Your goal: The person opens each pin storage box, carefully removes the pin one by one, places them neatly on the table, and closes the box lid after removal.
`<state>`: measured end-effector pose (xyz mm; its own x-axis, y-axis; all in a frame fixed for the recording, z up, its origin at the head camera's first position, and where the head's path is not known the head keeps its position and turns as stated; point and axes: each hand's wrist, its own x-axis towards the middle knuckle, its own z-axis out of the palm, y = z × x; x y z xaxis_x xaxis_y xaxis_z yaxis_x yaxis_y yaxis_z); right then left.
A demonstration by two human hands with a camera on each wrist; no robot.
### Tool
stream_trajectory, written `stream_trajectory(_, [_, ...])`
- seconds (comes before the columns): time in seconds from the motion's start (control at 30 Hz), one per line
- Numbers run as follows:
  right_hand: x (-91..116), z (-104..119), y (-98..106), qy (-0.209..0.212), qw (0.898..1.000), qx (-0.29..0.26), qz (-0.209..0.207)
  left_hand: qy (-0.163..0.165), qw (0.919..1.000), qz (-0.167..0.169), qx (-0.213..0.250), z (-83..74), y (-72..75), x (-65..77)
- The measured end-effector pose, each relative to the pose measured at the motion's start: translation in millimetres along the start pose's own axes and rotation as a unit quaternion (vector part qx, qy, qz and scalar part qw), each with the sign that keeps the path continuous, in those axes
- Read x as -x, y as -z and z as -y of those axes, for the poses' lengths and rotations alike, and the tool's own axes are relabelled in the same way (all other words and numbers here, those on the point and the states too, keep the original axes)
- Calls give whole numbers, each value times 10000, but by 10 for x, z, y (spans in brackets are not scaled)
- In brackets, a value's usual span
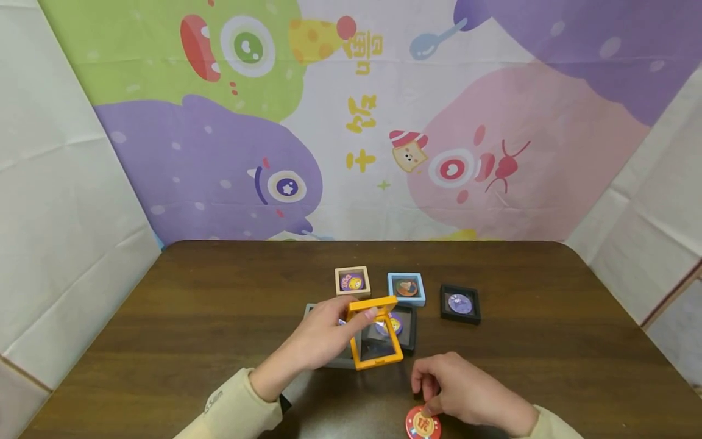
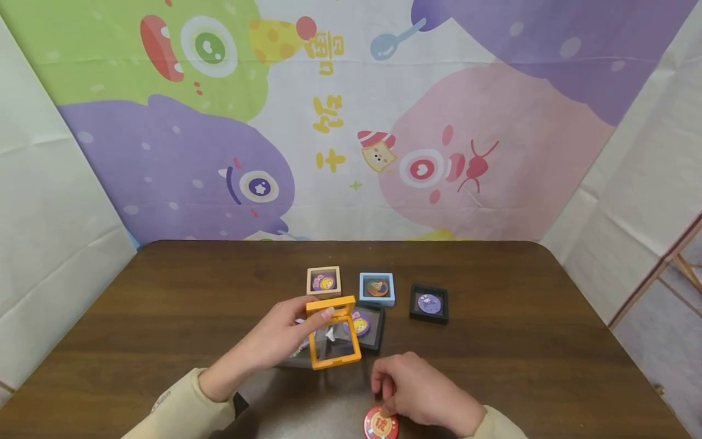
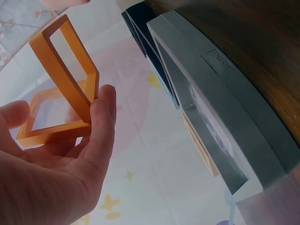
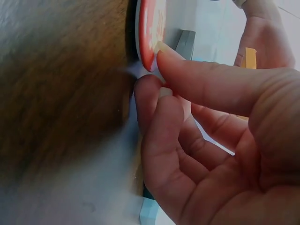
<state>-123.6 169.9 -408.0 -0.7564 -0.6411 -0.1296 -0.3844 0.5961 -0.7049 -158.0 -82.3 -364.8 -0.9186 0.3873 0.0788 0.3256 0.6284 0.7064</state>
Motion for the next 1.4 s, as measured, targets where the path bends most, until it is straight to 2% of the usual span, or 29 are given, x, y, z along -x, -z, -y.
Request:
stream_trajectory(0.13, [3,4,29,81,9997,71,-228,25,10000,7,31,6,-8,-3])
stream_trajectory(0.27, [3,49,64,212,9954,238,-906,31,10000,4,37,2,-8,-3])
stream_trajectory(0.43, [-17,116,59,505,9750,624,-2073,-76,9998,63,186,-12,-3,10])
stream_trajectory(0.57, [-26,138,39,783,9586,843,-2606,-153,9983,300,471,-33,-5,27])
stream_trajectory(0.7, [-12,163,31,1158,9545,850,-2613,-234,9951,575,771,-67,-7,45])
stream_trajectory(0.77, [-5,179,31,1487,9519,785,-2562,-291,9928,709,924,-85,-9,53])
stream_trajectory(0.9, [5,217,33,2066,9359,901,-2707,-306,9892,936,1084,-103,-17,61])
stream_trajectory(1.0, [18,236,36,2152,9268,1216,-2826,-269,9889,1031,1037,-107,-23,61])
stream_trajectory(1.17, [32,240,44,2137,9209,1518,-2884,-298,9887,1148,914,-105,-19,71])
stream_trajectory(1.4, [16,230,40,2256,9127,1515,-3053,-319,9810,1323,1380,-107,5,87])
